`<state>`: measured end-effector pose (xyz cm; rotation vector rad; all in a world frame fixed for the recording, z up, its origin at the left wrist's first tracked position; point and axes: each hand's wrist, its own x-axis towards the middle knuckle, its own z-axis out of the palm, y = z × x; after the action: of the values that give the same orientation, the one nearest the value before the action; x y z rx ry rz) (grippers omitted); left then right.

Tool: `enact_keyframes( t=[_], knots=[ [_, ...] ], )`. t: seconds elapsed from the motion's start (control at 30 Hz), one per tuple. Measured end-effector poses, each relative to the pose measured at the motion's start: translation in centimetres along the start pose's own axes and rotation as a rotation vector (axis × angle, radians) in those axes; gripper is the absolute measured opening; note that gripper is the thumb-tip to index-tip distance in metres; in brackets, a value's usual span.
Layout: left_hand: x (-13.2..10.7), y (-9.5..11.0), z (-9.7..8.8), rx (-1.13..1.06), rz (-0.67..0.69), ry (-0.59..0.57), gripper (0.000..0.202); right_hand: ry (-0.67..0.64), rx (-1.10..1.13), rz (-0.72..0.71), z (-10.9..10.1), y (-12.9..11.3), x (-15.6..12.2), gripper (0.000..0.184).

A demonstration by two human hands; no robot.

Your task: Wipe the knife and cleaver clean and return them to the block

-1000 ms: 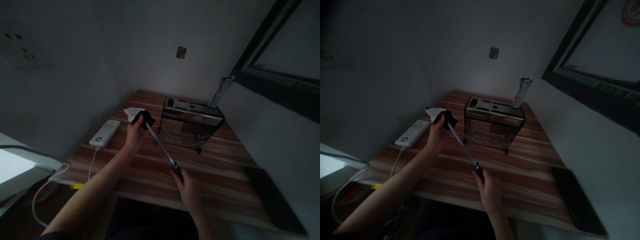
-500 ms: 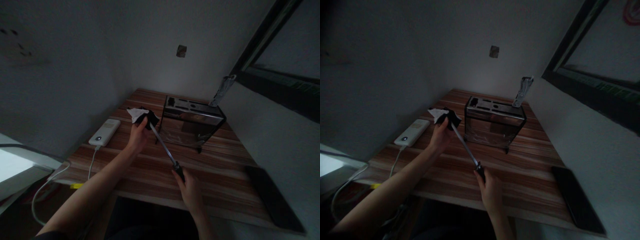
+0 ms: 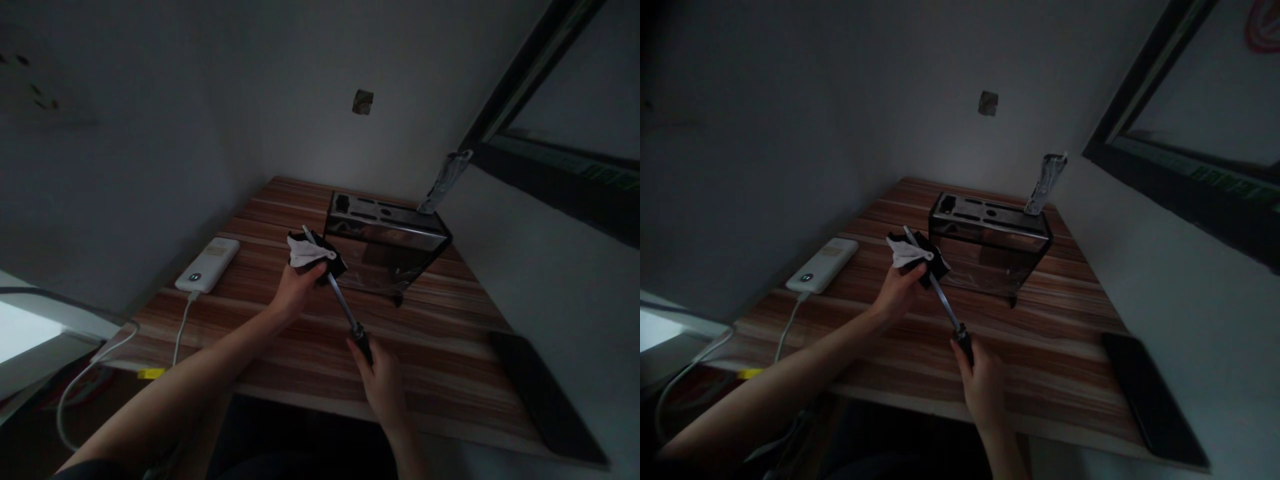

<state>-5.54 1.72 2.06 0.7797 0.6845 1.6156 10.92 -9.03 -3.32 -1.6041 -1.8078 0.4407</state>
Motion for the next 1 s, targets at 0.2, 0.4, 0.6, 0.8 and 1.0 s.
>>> enact_keyframes(
  t=[0.2,0.4,0.6,0.8,1.0],
  knots=[
    [-1.3,-0.8,0.0,0.176,-0.041,-0.127,0.031,0.023,0.019,0.011,0.2,0.3,0.0,0.035],
    [-2.5,-1.1,0.6,0.292,-0.098,-0.210,0.030,0.018,0.054,0.031,0.1,0.4,0.1,0.033],
    [-3.6,-1.8,1.0,0.365,-0.164,-0.292,0.029,0.043,0.067,0.027,0.1,0.3,0.1,0.032],
    [-4.7,-2.2,1.4,0.427,-0.160,-0.364,0.028,0.050,0.074,0.017,0.0,0.3,0.2,0.032],
    [-5.1,-2.9,1.1,0.436,-0.162,-0.416,0.038,0.048,0.031,0.047,0.1,0.6,0.1,0.033]
  ],
)
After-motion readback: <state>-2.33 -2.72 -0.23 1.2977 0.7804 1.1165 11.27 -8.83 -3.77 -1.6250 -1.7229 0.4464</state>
